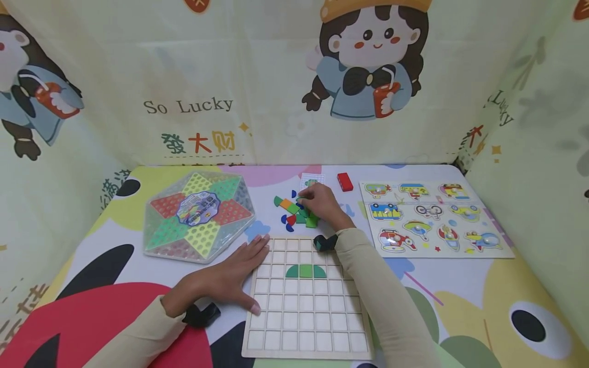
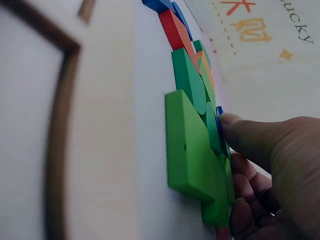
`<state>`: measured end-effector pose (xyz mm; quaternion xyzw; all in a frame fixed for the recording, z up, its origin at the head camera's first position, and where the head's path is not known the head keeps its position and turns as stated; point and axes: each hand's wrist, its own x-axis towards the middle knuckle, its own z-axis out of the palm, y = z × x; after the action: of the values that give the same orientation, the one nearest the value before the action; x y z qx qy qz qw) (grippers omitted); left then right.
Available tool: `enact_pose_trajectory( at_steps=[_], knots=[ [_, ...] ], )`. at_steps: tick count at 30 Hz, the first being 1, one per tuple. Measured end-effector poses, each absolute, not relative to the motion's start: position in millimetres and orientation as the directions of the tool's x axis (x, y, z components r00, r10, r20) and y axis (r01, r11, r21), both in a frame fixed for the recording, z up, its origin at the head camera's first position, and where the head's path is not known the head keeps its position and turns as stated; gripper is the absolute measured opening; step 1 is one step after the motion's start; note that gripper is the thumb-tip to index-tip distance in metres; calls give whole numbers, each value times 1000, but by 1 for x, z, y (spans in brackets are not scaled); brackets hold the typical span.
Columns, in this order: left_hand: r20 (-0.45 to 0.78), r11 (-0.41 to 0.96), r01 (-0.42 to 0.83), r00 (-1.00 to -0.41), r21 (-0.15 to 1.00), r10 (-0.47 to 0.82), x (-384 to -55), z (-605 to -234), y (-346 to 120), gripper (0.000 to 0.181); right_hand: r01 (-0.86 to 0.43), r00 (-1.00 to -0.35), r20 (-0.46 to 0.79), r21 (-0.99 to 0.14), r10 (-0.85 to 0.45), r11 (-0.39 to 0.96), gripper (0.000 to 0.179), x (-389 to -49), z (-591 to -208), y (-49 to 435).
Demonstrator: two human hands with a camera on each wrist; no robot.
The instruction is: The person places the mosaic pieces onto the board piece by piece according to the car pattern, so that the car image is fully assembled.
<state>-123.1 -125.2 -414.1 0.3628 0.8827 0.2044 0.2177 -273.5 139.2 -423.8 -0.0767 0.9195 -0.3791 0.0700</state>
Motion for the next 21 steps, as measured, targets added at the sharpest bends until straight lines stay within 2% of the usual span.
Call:
enact_pose_trajectory(
  at_steps=[5,12,21],
  knots=[
    [-243,660,547,-645,515,725,-123,-415,-125,124,-109,-973,-73,-697,-220,709,24,-271,-422,140],
    [-246,662,552,-643,507,725,-124,-415,-124,124,-93,-979,-58,-718,-193,690,19,-269,-423,142],
    [-238,657,551,-645,515,726,-123,-415,-125,124,-122,-983,-4,-740,-185,661,21,-268,-420,145]
  ],
)
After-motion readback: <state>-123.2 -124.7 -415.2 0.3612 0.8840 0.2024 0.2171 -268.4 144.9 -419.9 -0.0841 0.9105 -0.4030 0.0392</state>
